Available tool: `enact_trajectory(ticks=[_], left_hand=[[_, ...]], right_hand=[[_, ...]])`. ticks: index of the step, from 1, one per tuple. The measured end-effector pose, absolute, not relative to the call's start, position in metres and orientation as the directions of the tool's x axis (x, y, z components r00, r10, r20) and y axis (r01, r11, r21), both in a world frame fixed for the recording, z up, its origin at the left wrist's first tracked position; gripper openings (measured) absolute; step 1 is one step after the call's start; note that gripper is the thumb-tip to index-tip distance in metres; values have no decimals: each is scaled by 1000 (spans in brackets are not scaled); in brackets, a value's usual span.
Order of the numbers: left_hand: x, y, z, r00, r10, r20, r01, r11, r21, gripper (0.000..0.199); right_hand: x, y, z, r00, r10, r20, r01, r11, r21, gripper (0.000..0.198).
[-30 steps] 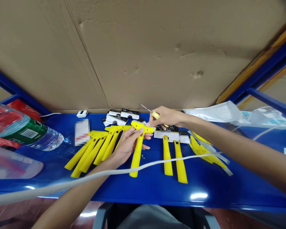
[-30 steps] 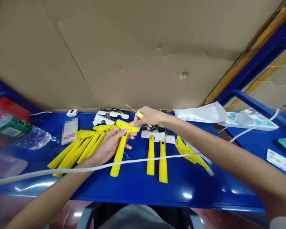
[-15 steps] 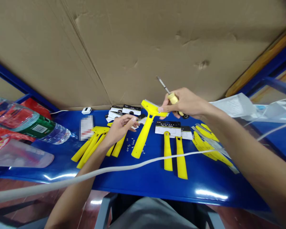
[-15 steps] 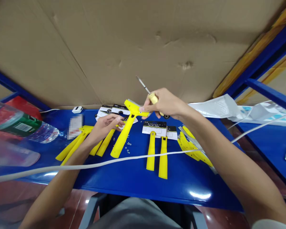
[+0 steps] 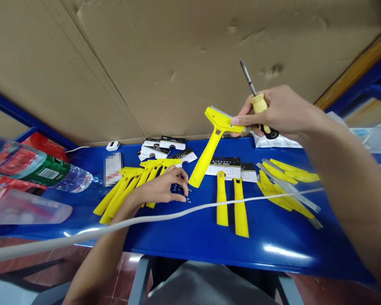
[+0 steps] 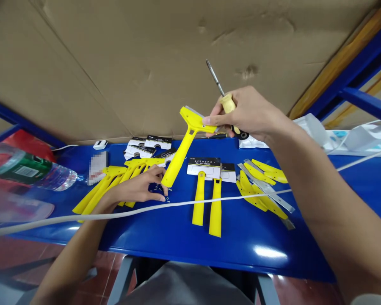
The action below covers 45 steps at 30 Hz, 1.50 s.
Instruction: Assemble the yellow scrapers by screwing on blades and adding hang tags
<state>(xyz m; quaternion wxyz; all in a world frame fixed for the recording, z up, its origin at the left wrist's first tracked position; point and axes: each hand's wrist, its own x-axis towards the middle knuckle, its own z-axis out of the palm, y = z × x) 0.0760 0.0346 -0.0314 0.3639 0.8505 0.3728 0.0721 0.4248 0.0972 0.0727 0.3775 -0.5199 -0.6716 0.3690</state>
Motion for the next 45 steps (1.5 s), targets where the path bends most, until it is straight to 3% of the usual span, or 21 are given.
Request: enact_trajectory(ticks=[4,9,13,16,19,21,24,30,37,41,45], left_hand=[[80,35,-36,741,658,-138,570,-506,647,18],[81,33,-38,764,633,-127,554,-541,633,19],[81,33,-37,734,669,-116,578,-526,624,24],[81,36,-36,670,741,47,553,-540,635,22],[83,38,-36,467,827,315,530,-546,649,19],[86,38,-36,336,824,457,510,-567,647,14],[90,36,-37,295,787,543,472,-613,633,10],[97,31,-39,302,847,438,406,-530,745,12],[101,30,-39,209,962,174,124,-202,971,22],[99,31,-37,213,976,-36,-9,39,999,50],[94,33,-36,241,961,-135,-70,156,985,49]], right_hand=[[418,98,66,-256,965,55,492,179,-852,28],[408,101,51,-391,919,-48,549,191,-814,44],[396,103,36,-485,866,-126,538,181,-823,45],[387,104,26,-544,821,-177,522,166,-837,41],[379,103,18,-573,794,-200,505,150,-850,36],[375,102,16,-583,785,-209,493,138,-859,33],[370,99,14,-611,764,-209,475,142,-868,29],[367,97,9,-652,741,-160,470,229,-852,24],[365,94,8,-669,731,-136,442,243,-864,28],[365,92,11,-687,711,-151,422,222,-879,32],[364,90,12,-696,700,-156,418,218,-882,33]])
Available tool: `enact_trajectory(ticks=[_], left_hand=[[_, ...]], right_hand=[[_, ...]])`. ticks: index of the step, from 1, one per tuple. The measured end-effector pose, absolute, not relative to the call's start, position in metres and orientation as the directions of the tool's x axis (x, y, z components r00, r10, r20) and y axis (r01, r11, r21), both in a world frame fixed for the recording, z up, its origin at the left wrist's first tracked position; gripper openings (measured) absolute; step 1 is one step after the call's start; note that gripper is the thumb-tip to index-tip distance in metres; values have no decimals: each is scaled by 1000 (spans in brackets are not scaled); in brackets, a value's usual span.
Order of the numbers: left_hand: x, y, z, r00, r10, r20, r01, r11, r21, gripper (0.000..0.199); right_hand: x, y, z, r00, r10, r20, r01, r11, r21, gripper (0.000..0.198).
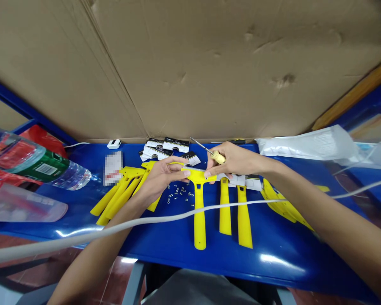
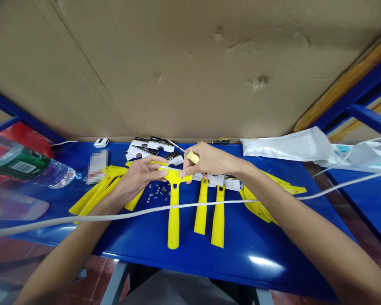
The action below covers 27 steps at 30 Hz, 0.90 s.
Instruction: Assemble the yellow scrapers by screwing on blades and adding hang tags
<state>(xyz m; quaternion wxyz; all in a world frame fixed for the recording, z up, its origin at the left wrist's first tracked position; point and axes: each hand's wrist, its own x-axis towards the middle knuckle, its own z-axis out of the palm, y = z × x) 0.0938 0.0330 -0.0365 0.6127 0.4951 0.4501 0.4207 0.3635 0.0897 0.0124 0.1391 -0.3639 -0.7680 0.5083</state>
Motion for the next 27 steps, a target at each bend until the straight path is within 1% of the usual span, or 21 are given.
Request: enact_trajectory(ticks=[2,4,5,6,7,8,9,10,11,12,13,15,18,20,25,27], left_hand=[[93,33,-37,246,957,-153,-65,174,983,46],[94,33,-38,237,964,-119,-33,131,991,46],[95,32,-39,214,975,-63,-5,66,998,45],[97,30,-39,176,984,25,39,-32,999,45],[99,29,-39,131,981,144,108,-158,981,43],[102,26,-39,91,955,283,206,-296,933,40],[104,23,-39,73,904,422,323,-422,847,37],[107,20,-39,89,836,541,439,-521,732,36],[109,17,-39,135,767,627,539,-588,604,37],[112,13,-39,194,710,677,613,-627,481,40],[114,10,-40,254,670,697,663,-646,379,44],[117,5,-43,347,643,683,722,-648,242,55],[118,2,-47,405,676,616,781,-606,151,57],[118,2,-48,406,704,583,799,-583,148,56],[119,-1,-44,375,747,549,770,-580,265,57],[119,-3,-42,376,748,546,765,-584,273,59]], right_hand=[[363,89,12,-698,699,-158,416,216,-883,34],[362,90,11,-689,708,-156,419,214,-882,35],[362,91,10,-677,721,-149,425,217,-879,35],[361,92,9,-661,738,-139,430,220,-876,36],[361,93,8,-639,759,-127,433,219,-874,36],[361,94,7,-613,781,-115,436,214,-874,37],[360,95,6,-588,802,-106,438,206,-875,38],[360,96,6,-565,819,-99,436,194,-879,39],[360,96,6,-547,832,-95,430,181,-885,40],[360,96,6,-531,842,-91,421,169,-891,42],[360,96,7,-518,851,-84,410,161,-898,43],[358,95,8,-490,869,-68,382,144,-913,43],[356,92,11,-450,892,-40,349,134,-927,43],[354,89,13,-437,899,-28,342,138,-930,42],[349,81,20,-402,915,-11,325,132,-937,42],[348,76,25,-400,917,7,310,143,-940,41]])
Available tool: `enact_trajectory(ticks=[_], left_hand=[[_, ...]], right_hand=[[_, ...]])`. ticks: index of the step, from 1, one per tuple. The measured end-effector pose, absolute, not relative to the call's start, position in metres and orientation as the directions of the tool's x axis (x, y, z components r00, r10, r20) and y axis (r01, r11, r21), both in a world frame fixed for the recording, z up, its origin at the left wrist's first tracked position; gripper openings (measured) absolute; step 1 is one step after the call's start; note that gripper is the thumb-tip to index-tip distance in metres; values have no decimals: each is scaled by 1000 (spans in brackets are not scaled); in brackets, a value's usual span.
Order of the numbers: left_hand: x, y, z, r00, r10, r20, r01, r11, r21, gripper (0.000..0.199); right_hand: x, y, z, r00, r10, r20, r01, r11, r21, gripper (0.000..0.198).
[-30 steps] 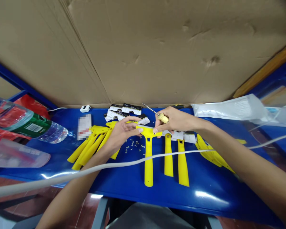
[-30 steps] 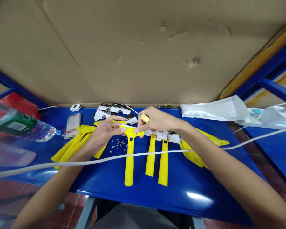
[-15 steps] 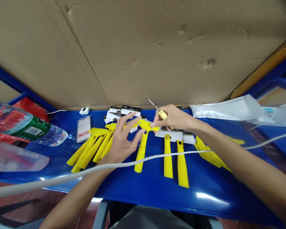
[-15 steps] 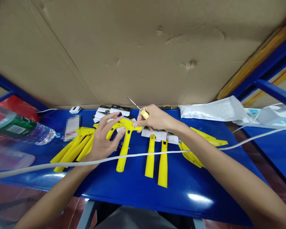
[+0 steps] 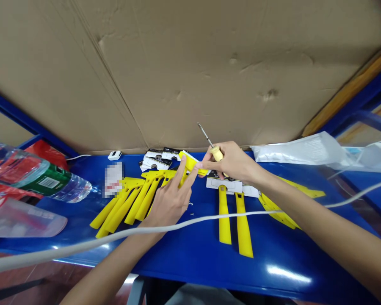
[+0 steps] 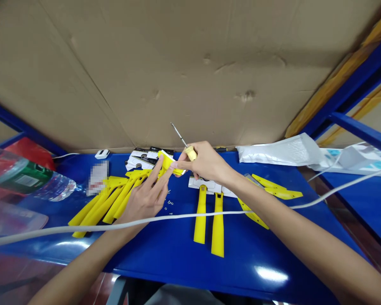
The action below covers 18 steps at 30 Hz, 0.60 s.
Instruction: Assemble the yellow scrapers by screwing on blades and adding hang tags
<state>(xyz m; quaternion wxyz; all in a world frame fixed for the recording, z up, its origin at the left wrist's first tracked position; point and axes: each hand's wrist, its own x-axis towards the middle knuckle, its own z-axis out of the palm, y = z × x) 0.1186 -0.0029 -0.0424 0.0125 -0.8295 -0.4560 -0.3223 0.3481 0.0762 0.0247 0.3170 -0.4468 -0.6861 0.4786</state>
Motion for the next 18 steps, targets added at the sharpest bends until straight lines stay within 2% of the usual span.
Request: enact_trajectory(ticks=[5,9,11,13,16,18], left_hand=[[114,-4,-45,416,730,542,770,-600,216,67],[111,-2,-46,392,745,540,731,-609,308,59],[113,0,-46,346,762,547,677,-607,417,50],[117,1,-44,261,805,533,566,-574,591,38],[122,1,-36,170,915,367,208,-397,894,24],[122,-1,-28,251,943,216,-45,-211,976,24]], right_hand=[[346,67,34,-394,919,9,325,148,-934,40],[344,66,36,-401,916,-3,329,141,-934,41],[345,66,36,-427,904,-5,299,135,-945,42],[348,68,36,-450,893,12,240,133,-962,43],[357,70,41,-471,878,85,185,192,-964,41],[365,71,46,-491,861,134,231,277,-933,36]])
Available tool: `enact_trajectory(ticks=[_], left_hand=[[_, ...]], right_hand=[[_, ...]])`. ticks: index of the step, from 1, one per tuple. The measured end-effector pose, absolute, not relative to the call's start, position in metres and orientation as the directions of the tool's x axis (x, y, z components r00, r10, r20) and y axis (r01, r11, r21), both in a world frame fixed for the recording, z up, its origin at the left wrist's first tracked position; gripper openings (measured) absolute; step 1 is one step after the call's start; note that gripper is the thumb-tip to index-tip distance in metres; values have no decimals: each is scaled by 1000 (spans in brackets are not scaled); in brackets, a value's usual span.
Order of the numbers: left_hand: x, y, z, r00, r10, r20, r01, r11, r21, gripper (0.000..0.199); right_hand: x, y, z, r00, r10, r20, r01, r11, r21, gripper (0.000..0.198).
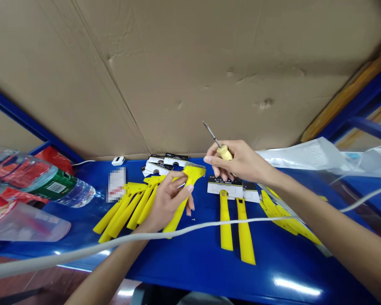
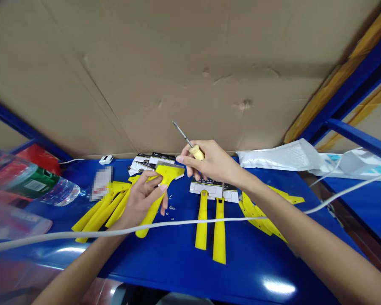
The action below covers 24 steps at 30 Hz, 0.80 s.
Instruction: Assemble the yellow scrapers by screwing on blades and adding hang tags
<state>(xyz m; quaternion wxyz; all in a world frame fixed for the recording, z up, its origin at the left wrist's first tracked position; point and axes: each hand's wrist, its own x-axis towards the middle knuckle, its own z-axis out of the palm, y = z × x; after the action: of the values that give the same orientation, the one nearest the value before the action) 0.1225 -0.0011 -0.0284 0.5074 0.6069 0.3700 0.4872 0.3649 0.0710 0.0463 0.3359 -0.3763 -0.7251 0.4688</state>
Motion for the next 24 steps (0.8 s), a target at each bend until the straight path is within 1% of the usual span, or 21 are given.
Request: enact_trajectory(ticks=[2,4,8,11,14,19,24], left_hand=[[121,-3,-23,355,927,125,-196,-57,979,25],[119,-5,-22,402,913,75,-296,52,954,25],[120,-3,-32,447,894,28,-446,196,874,33],[123,-2,-37,450,893,2,-486,243,839,35],[125,-3,-33,412,910,-45,-479,259,839,36],[126,-5,-27,393,918,-52,-472,250,845,38],[126,-4,-32,417,908,-44,-482,263,836,36]], right_hand=[[373,70,52,-547,826,138,311,354,-882,33],[378,68,56,-600,793,105,372,392,-841,33],[378,64,60,-618,783,66,407,391,-825,31],[375,65,59,-613,789,42,414,366,-833,32],[376,67,57,-629,777,16,422,358,-833,32],[381,70,55,-652,758,28,449,416,-791,34],[382,71,56,-670,742,25,465,446,-765,37]])
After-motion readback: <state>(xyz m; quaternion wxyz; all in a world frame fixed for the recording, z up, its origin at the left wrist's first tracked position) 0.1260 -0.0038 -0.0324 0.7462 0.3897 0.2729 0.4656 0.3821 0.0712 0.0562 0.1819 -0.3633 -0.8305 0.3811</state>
